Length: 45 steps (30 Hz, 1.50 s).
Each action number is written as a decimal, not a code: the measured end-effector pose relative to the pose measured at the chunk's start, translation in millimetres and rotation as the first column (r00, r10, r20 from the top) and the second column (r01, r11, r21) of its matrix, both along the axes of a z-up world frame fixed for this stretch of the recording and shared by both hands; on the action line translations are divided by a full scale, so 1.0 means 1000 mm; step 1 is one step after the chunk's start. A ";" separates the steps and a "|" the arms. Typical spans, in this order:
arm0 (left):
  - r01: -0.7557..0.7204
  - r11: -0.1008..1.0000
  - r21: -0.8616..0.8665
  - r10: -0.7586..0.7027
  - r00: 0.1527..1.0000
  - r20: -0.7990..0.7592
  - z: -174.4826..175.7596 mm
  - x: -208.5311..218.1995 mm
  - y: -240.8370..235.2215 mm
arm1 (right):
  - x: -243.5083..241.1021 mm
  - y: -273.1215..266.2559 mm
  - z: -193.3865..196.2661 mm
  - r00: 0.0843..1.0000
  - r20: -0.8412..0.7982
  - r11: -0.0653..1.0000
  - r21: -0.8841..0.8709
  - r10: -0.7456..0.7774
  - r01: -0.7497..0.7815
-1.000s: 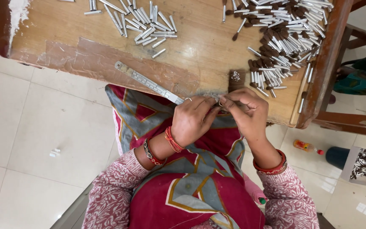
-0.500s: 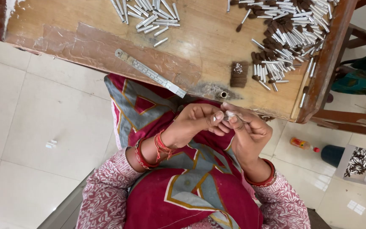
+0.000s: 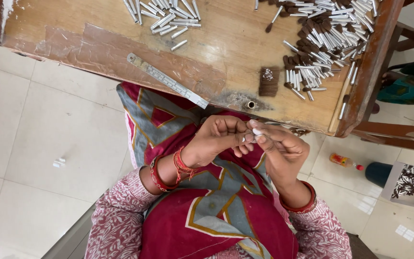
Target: Assembling small brushes by inserting bristle bundles into metal tubes at a workstation.
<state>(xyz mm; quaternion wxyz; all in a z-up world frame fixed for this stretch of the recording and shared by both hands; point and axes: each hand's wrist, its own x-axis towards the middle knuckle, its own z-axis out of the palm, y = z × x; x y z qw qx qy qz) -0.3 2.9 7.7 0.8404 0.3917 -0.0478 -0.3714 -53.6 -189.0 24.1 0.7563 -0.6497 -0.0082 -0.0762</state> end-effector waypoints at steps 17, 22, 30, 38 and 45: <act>-0.012 0.948 0.317 -0.106 0.930 0.351 0.019 0.009 0.007 | 0.010 -0.015 0.034 0.977 0.019 0.713 -0.686 0.214 -0.143; -0.019 0.956 0.293 -0.083 0.939 0.333 0.013 0.008 0.009 | 0.013 -0.010 0.035 0.913 0.221 0.715 -0.692 0.343 -0.100; 0.102 0.975 0.198 -0.159 0.941 0.298 0.001 0.016 0.015 | 0.011 0.002 0.031 0.905 0.331 0.664 -0.744 0.267 0.076; -0.676 0.571 0.466 -0.180 0.450 0.875 0.018 0.084 0.060 | 0.014 0.011 0.040 0.939 0.313 0.685 -0.716 0.140 0.137; -0.911 0.032 0.411 -0.598 0.312 0.738 0.007 0.141 0.088 | 0.014 0.007 0.039 0.954 0.278 0.656 -0.743 0.115 0.137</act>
